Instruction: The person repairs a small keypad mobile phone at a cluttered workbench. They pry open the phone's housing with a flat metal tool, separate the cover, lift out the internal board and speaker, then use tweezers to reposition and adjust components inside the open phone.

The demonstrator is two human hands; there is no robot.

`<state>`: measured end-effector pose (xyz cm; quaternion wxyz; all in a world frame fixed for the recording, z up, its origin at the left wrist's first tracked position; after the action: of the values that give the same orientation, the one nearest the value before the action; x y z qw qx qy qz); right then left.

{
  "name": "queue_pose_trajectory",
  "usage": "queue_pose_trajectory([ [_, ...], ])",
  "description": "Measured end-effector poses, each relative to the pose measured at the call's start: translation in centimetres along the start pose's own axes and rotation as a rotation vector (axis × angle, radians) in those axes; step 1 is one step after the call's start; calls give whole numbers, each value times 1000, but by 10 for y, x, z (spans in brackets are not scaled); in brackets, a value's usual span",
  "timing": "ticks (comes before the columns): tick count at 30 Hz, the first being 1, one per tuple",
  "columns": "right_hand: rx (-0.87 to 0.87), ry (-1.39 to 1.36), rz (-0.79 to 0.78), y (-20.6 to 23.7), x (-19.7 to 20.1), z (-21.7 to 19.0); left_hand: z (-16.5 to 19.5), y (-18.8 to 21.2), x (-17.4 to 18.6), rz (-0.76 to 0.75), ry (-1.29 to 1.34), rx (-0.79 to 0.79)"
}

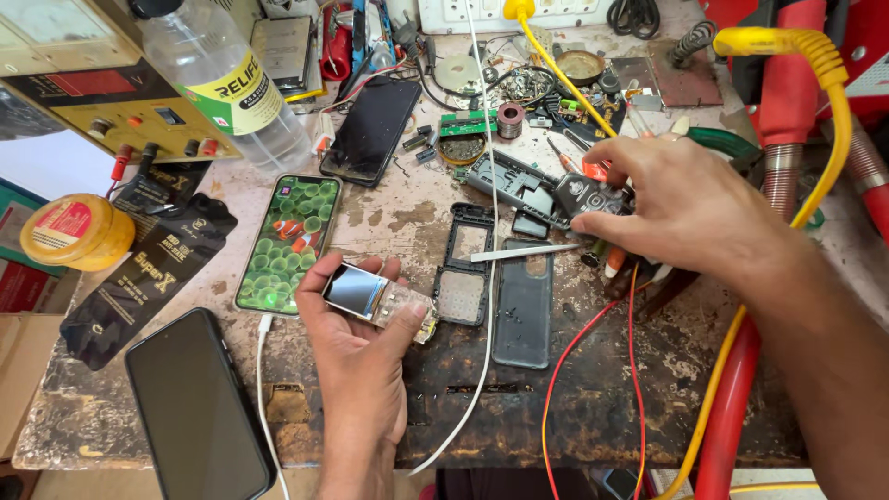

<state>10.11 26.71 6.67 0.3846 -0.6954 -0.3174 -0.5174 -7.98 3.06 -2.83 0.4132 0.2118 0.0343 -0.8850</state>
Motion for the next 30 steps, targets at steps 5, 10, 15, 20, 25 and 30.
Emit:
queue_pose_trajectory([
  [5, -253, -119, 8, 8, 6, 18, 7, 6, -1, 38, -9, 34],
  [10, -243, -1078, 119, 4, -5, 9, 29, 8, 2, 97, -766, 221],
  [15, -134, -1260, -35, 10, -33, -29, 54, 10, 8, 194, -1297, 312],
  [20, -60, -1256, -209, 16, -57, -53, 67, 15, 14, 269, -1391, 215],
  [25, 64, -1414, -150, 25, -65, -66, 59, 37, 15, 238, -977, 250],
  [30, 465, -1119, 29, 34, -21, -116, 20, 53, -62, -160, 76, 105],
])
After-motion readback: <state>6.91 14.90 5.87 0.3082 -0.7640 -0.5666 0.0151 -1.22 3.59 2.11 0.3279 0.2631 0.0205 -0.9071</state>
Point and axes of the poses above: each hand's wrist, its own y-axis away from the middle knuckle, its own x-axis out of the back of the hand, z = x × y, the point moved 9 cm from there along -y, towards the middle knuckle, and after that the axes turned 9 degrees about x, right-handed, at the moved point
